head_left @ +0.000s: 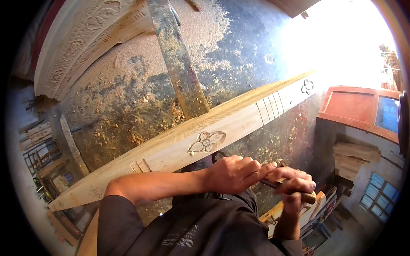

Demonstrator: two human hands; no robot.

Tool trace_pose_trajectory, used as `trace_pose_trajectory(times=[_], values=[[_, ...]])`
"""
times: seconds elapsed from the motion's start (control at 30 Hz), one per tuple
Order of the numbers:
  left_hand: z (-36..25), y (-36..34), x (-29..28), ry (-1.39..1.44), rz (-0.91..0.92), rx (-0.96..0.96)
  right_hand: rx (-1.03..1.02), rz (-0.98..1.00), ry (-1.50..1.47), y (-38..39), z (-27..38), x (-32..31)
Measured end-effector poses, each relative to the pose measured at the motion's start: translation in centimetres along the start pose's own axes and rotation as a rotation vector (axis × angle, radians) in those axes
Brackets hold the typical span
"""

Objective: The person carves a decorative floral pattern into a piece of wood using a chisel and a mallet.

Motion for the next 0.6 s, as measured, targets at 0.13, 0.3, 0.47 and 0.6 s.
trace_pose_trajectory(times=[0.13,0.3,0.47,0.6], values=[[-0.2,-0.3,-1.4,-0.108,-0.074,0.018,-0.071,-0.280,-0.368,-0.1,0.2,1.8],[-0.6,4.7,-4.9,-0.224,0.104,-0.059,-0.174,-0.189,-0.549,-3.2,1.0,1.2],[0.0,5.6,-5.6,-0.160,0.152,-0.166,-0.128,-0.187,-0.684,-5.3,0.6,2.8],[0.5,6.1,-5.9,-0.152,0.189,-0.205,-0.117,-0.184,-0.683,-6.2,0.6,3.6]])
Point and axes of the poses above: each hand's wrist, its own y-axis away from the middle knuckle, its own x-axis out of the palm, z = x × y, the point moved 5 cm from there along -y, towards the middle knuckle, and after that the axes turned 7 degrees about z, right-handed, at the moved point
